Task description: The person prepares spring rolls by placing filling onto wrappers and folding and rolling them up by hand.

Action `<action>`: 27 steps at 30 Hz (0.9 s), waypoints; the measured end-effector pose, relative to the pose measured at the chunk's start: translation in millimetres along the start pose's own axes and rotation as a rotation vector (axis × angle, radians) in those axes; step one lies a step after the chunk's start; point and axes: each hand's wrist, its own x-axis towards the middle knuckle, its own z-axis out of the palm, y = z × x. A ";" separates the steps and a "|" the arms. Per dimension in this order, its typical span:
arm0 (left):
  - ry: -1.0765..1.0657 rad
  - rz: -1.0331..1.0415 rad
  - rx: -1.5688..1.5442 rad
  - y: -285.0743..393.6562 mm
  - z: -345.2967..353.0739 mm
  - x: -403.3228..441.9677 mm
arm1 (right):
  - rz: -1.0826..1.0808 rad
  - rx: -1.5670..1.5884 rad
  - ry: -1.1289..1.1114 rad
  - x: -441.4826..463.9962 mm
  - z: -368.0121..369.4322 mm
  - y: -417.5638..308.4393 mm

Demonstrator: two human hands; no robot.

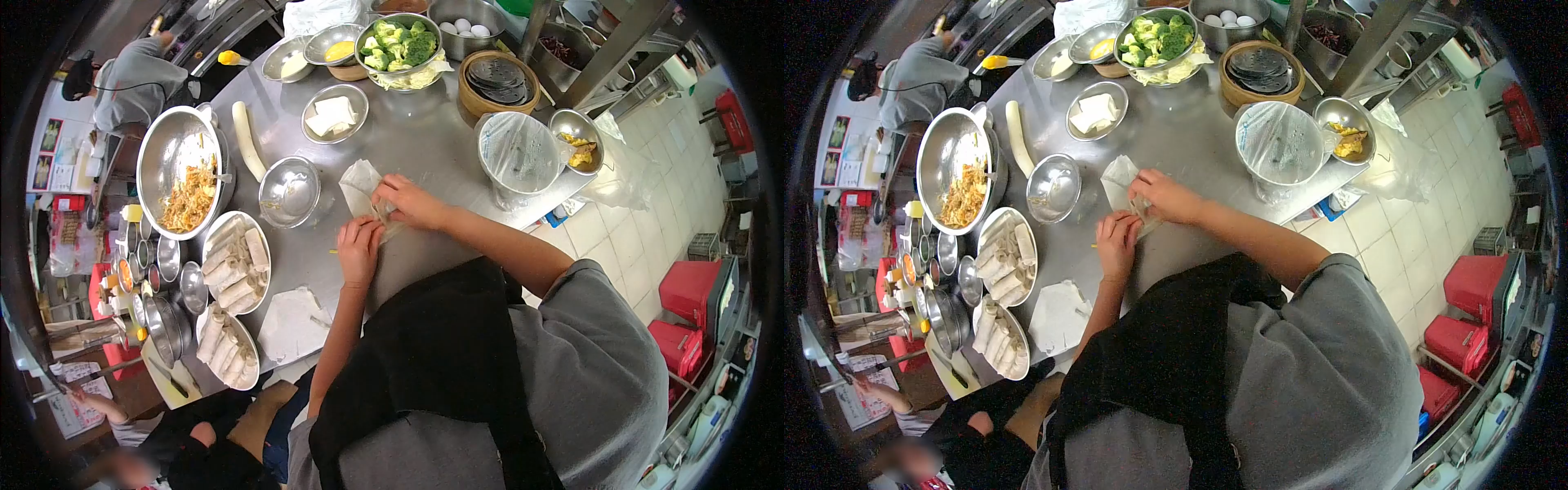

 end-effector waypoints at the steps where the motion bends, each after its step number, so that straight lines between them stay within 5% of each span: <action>1: -0.008 -0.010 -0.021 1.5 -1.6 -1.0 | 0.006 0.009 -0.022 0.9 -0.4 1.8; 15: -0.074 -0.028 -0.127 -14.4 -4.2 -27.2 | -0.045 0.072 -0.153 3.6 -3.2 23.8; 27: -0.046 0.121 0.165 6.5 2.1 -13.1 | -0.090 0.059 -0.157 4.2 -4.5 24.5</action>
